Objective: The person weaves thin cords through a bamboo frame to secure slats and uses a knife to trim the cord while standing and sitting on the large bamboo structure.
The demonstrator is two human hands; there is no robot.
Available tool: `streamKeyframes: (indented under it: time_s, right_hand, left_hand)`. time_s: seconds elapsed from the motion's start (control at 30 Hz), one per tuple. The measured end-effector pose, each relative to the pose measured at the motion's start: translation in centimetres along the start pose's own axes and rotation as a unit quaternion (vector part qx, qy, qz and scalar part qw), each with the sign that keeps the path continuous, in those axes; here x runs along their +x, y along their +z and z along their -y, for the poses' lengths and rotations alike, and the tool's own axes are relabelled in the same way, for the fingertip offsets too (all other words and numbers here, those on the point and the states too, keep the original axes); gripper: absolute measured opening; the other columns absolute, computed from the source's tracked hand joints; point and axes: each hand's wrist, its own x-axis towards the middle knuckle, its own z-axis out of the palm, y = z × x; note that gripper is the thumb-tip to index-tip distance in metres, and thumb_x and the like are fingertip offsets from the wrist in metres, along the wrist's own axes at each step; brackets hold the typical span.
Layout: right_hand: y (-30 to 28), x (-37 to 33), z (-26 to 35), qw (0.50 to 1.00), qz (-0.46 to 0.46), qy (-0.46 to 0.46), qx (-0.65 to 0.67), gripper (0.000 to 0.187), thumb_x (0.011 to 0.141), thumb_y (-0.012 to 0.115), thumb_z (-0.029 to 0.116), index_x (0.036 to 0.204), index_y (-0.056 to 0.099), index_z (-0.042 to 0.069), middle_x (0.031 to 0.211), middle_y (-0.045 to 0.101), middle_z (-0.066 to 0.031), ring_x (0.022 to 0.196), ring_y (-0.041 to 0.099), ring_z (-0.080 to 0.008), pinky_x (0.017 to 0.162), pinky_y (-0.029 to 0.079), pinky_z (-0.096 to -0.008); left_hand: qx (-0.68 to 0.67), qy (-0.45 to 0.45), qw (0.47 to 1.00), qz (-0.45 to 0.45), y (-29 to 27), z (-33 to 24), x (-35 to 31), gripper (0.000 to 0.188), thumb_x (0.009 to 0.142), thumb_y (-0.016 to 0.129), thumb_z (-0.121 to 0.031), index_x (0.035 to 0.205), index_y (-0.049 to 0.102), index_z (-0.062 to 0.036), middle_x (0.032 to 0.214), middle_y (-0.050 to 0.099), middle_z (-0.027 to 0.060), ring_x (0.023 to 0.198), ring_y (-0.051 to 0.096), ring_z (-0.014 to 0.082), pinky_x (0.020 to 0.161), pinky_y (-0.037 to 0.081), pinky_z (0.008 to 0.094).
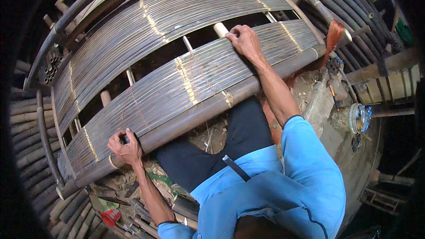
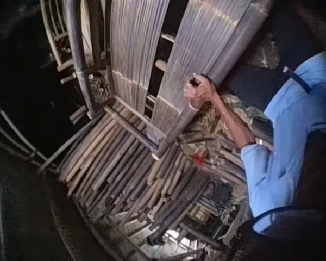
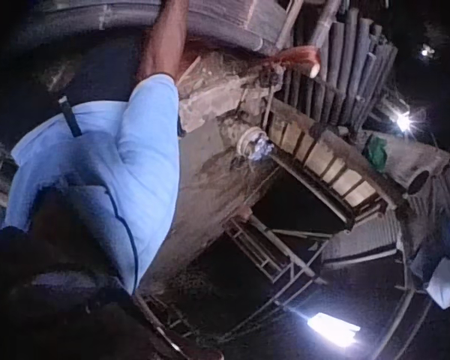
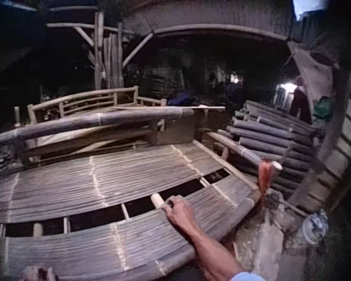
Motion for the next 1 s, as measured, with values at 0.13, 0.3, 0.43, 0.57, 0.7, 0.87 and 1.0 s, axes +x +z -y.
streamKeyframes:
  time_s: [0.13,0.3,0.43,0.57,0.7,0.87,1.0]
  right_hand:
    - [0.7,0.3,-0.6,0.999,-0.022,-0.027,-0.039,0.034,0.086,0.076,0.037,0.093,0.072,0.004,0.094,0.067,-0.0199,0.091,0.066,-0.038,0.08,0.054,-0.0496]
    - [0.2,-0.1,0.8,1.0,-0.001,0.003,-0.02,0.036,0.088,0.074,0.037,0.093,0.071,0.002,0.096,0.066,-0.0214,0.095,0.066,-0.0385,0.081,0.053,-0.05]
    - [0.8,0.1,0.7,0.999,0.008,-0.015,-0.031,0.033,0.089,0.072,0.034,0.092,0.071,0.002,0.095,0.067,-0.0204,0.096,0.066,-0.0389,0.083,0.051,-0.0514]
    - [1.5,0.9,0.1,0.999,0.037,-0.018,-0.031,0.032,0.091,0.07,0.033,0.098,0.073,0.002,0.091,0.068,-0.022,0.089,0.066,-0.0381,0.079,0.051,-0.0497]
    - [-0.3,-2.5,4.1,0.916,0.25,-0.026,0.312,0.036,0.096,0.068,0.037,0.101,0.072,0.001,0.09,0.07,-0.0148,0.084,0.064,-0.0251,0.082,0.051,-0.0404]
    - [-3.3,-8.0,4.3,0.949,0.191,-0.116,0.222,0.039,0.096,0.067,0.039,0.115,0.068,0.005,0.119,0.065,-0.0166,0.108,0.061,-0.0309,0.097,0.048,-0.0427]
    - [-2.3,-11.3,1.7,0.979,0.043,-0.166,-0.108,0.054,0.095,0.067,0.044,0.136,0.06,0.011,0.146,0.05,-0.0204,0.133,0.048,-0.0388,0.11,0.038,-0.0493]
  left_hand:
    - [-0.023,-0.011,1.0,0.013,-0.1,0.0,0.0,0.015,0.081,0.078,-0.015,0.084,0.066,-0.0062,0.085,0.062,0.0099,0.085,0.057,0.0293,0.08,0.046,0.044]
    - [0.007,-0.034,0.999,0.012,-0.5,0.2,-0.2,0.016,0.08,0.078,-0.015,0.084,0.066,-0.0068,0.085,0.063,0.0098,0.086,0.058,0.0293,0.079,0.048,0.0438]
    - [-0.014,-0.014,1.0,0.001,-0.5,0.3,-0.1,0.017,0.081,0.08,-0.02,0.084,0.068,-0.008,0.085,0.063,0.0091,0.085,0.057,0.0292,0.078,0.048,0.0446]
    - [-0.012,-0.015,1.0,0.009,0.5,0.1,0.1,0.017,0.081,0.08,-0.019,0.084,0.068,-0.0074,0.086,0.063,0.0094,0.086,0.058,0.0292,0.079,0.048,0.0441]
    - [-0.002,-0.016,1.0,0.008,0.4,0.3,0.3,0.017,0.081,0.08,-0.02,0.084,0.068,-0.0069,0.086,0.065,0.01,0.085,0.059,0.0304,0.08,0.048,0.045]
    - [0.002,-0.001,1.0,-0.012,-0.2,0.9,0.3,0.018,0.081,0.08,-0.02,0.085,0.069,-0.0062,0.086,0.066,0.0099,0.083,0.059,0.03,0.079,0.049,0.045]
    - [-0.012,-0.04,0.999,0.005,0.3,0.3,-0.3,0.015,0.08,0.079,-0.016,0.084,0.069,-0.0064,0.081,0.063,0.0084,0.081,0.059,0.0286,0.077,0.048,0.0424]
